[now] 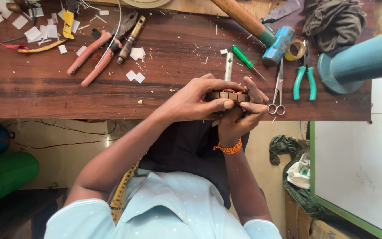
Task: The person repairs a fan motor armature at a workbench. They insert small white insulation strips between the copper commutator segments by hand, trim the strips with scissors, and use a green-handled screwdriver to press the strips down into the slots, rotating the armature to work around it.
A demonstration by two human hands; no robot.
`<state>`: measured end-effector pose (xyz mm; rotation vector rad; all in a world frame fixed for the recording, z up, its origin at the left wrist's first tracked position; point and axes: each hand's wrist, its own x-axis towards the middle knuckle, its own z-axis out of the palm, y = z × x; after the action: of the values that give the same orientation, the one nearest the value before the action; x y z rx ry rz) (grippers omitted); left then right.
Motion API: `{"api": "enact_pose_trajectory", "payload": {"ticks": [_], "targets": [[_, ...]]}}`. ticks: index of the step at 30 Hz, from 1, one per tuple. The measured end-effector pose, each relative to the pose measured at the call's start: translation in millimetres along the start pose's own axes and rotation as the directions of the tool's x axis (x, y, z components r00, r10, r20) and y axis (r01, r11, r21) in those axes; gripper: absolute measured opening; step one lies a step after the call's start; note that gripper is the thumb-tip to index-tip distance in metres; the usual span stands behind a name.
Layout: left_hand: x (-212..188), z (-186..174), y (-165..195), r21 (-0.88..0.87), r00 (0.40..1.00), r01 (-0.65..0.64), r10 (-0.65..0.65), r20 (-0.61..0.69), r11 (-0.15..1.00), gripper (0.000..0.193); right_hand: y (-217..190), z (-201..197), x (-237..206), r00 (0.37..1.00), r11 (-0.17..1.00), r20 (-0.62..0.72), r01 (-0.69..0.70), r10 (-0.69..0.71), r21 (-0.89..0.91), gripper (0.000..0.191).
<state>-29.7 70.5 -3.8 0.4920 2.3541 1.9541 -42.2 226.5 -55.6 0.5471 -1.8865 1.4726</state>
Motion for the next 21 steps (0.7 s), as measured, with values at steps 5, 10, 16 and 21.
{"api": "enact_pose_trajectory", "payload": {"ticks": [5, 10, 16, 21], "targets": [[6.5, 0.6, 8.2, -0.091, 0.963, 0.254, -0.243, 0.114, 0.963, 0.046, 10.9, -1.4, -6.6, 1.000, 1.000, -0.021, 0.018, -0.018, -0.009, 0.016], [10.6, 13.4, 21.9, 0.350, 0.996, 0.086, -0.067, -0.066, 0.933, 0.039, 23.0, 3.9, -8.2, 0.999, 1.000, -0.053, -0.008, 0.009, 0.028, 0.019], [3.2, 25.9, 24.6, 0.530, 0.985, 0.102, -0.011, -0.172, 0.842, 0.039, 22.7, 9.2, -6.5, 0.997, 1.000, -0.076, -0.007, 0.009, 0.020, 0.027], [0.2, 33.6, 23.4, 0.542, 0.985, 0.060, 0.037, -0.166, 0.838, 0.042, 13.4, 8.1, 0.0, 0.995, 0.995, -0.103, -0.001, 0.011, 0.095, 0.039]]}}
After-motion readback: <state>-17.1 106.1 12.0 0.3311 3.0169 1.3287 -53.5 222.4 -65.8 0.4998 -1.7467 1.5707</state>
